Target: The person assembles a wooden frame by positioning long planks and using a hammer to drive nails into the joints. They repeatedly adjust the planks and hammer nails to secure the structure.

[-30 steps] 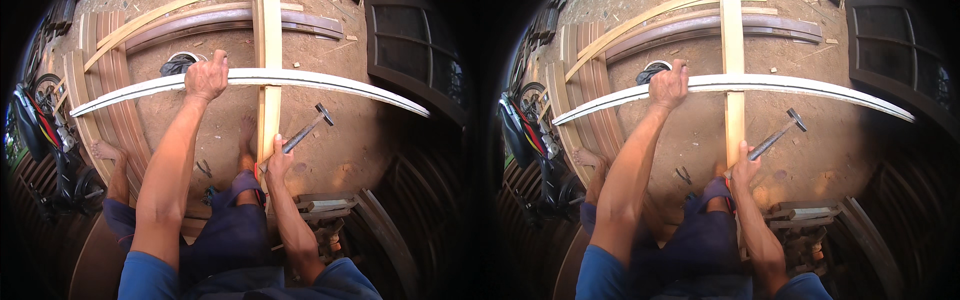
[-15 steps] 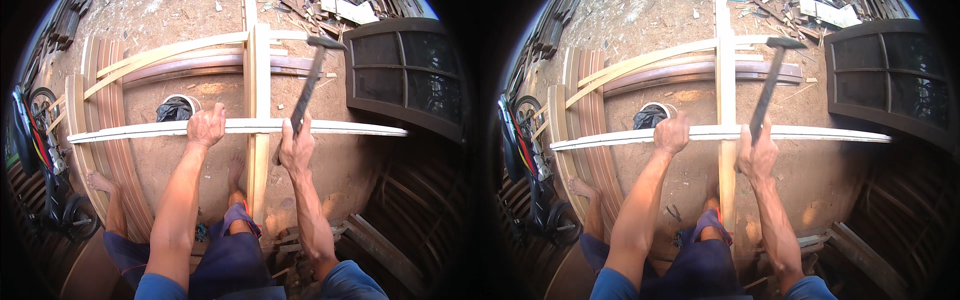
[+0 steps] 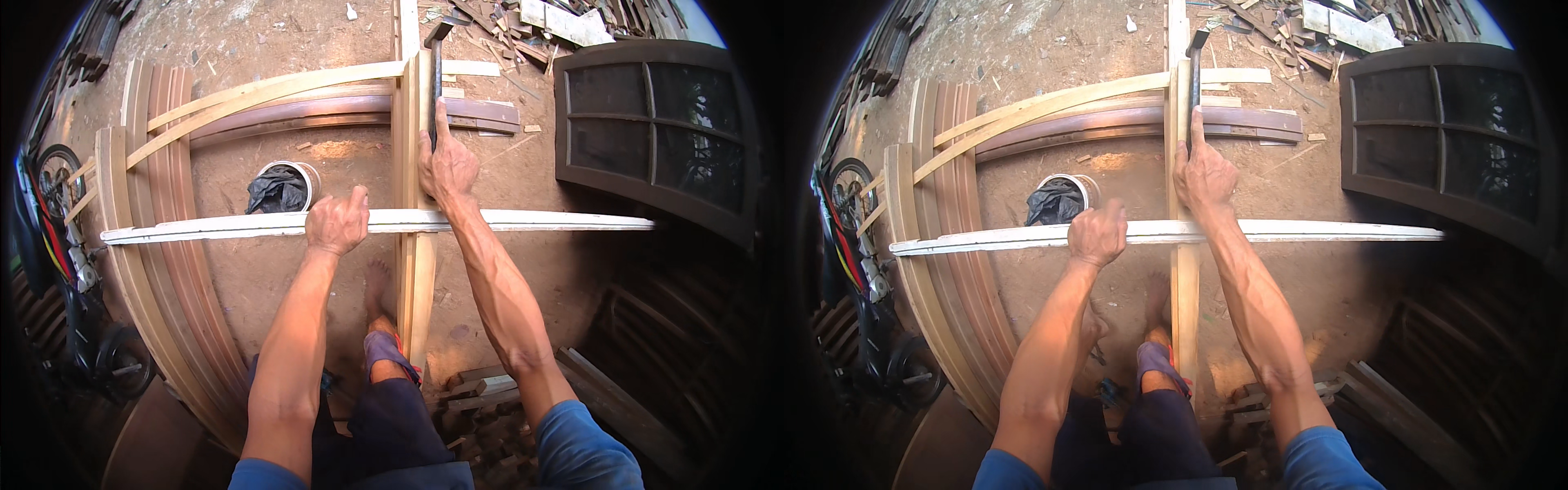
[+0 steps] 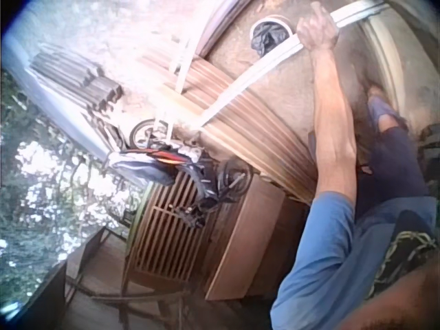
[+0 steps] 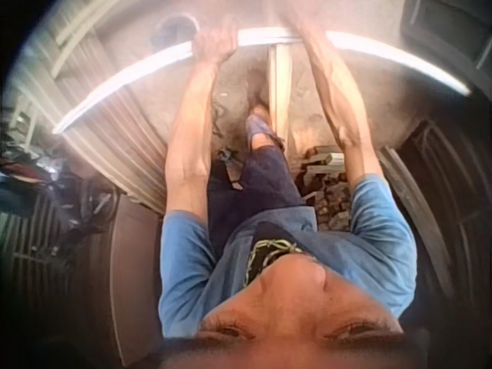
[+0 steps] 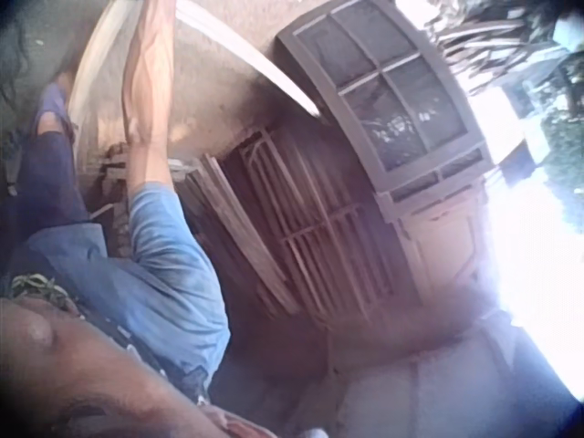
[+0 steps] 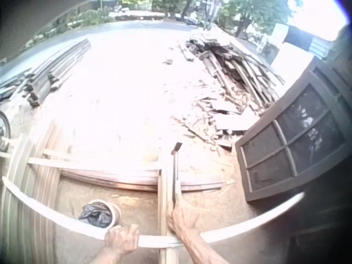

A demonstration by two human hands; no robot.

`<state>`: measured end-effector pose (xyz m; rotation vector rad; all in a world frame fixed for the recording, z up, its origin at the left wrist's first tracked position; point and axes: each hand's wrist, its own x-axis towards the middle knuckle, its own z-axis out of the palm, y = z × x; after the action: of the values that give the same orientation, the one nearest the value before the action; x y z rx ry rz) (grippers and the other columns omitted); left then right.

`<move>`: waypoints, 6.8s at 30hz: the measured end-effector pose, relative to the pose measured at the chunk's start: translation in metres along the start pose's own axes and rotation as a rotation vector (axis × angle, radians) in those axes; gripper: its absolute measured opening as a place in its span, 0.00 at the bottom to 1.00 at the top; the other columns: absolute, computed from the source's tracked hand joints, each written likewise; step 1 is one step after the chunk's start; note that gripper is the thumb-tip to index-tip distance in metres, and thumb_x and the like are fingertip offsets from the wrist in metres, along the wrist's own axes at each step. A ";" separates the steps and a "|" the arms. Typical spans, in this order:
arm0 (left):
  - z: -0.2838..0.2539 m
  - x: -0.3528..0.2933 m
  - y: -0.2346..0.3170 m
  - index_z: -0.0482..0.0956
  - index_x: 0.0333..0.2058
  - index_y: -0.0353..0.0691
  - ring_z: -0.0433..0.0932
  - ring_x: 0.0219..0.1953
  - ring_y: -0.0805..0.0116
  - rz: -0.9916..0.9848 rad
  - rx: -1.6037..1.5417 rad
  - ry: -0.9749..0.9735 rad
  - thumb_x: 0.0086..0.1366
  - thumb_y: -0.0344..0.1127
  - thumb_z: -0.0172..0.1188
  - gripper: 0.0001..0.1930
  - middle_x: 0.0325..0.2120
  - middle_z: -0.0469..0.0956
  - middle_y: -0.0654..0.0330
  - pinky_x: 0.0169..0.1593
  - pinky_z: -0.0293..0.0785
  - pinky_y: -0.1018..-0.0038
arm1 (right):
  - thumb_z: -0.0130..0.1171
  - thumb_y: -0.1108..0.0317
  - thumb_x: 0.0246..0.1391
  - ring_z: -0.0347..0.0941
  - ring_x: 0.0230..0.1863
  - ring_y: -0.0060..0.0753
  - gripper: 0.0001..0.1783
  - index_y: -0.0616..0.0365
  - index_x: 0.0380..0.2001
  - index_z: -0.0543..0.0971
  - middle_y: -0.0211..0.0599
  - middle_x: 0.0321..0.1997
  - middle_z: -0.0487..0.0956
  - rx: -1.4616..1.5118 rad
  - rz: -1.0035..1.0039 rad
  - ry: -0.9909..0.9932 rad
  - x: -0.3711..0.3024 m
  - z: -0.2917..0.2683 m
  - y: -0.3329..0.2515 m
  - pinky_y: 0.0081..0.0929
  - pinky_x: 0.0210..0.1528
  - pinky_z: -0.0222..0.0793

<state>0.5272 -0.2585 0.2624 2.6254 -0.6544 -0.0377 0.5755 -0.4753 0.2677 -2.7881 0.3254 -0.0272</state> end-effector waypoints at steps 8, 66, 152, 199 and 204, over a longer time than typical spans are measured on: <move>0.001 -0.003 -0.002 0.71 0.34 0.46 0.79 0.18 0.56 -0.019 -0.027 0.014 0.66 0.37 0.54 0.04 0.14 0.77 0.58 0.27 0.76 0.62 | 0.51 0.51 0.65 0.75 0.16 0.46 0.39 0.42 0.75 0.52 0.44 0.17 0.77 -0.130 0.014 -0.081 -0.014 0.001 -0.006 0.43 0.21 0.69; 0.003 -0.022 0.009 0.71 0.45 0.43 0.80 0.23 0.43 -0.137 0.015 0.076 0.68 0.40 0.50 0.11 0.17 0.79 0.47 0.31 0.76 0.50 | 0.43 0.48 0.67 0.81 0.34 0.63 0.38 0.39 0.75 0.48 0.61 0.31 0.82 -0.020 -0.074 -0.050 -0.013 0.024 0.020 0.56 0.39 0.74; 0.010 -0.021 0.001 0.67 0.47 0.49 0.83 0.28 0.43 -0.193 0.124 0.014 0.74 0.44 0.41 0.10 0.21 0.81 0.47 0.35 0.80 0.50 | 0.47 0.56 0.60 0.81 0.32 0.60 0.39 0.57 0.72 0.55 0.57 0.29 0.82 0.025 -0.080 -0.074 -0.023 0.005 0.008 0.55 0.37 0.73; 0.008 -0.021 0.003 0.68 0.46 0.47 0.81 0.26 0.40 -0.172 0.094 0.074 0.73 0.42 0.42 0.10 0.19 0.80 0.45 0.34 0.75 0.47 | 0.48 0.58 0.59 0.81 0.28 0.56 0.40 0.58 0.73 0.54 0.54 0.26 0.81 0.023 -0.109 -0.050 -0.024 0.007 0.010 0.54 0.34 0.73; 0.008 -0.021 0.003 0.68 0.46 0.47 0.81 0.26 0.41 -0.152 0.115 0.081 0.73 0.42 0.42 0.10 0.19 0.79 0.45 0.33 0.75 0.47 | 0.48 0.58 0.60 0.81 0.29 0.57 0.40 0.59 0.73 0.52 0.56 0.27 0.81 0.021 -0.099 -0.089 -0.028 0.001 0.008 0.55 0.35 0.74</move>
<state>0.5060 -0.2545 0.2550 2.7667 -0.4401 0.0627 0.5466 -0.4762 0.2643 -2.7715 0.1646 0.0694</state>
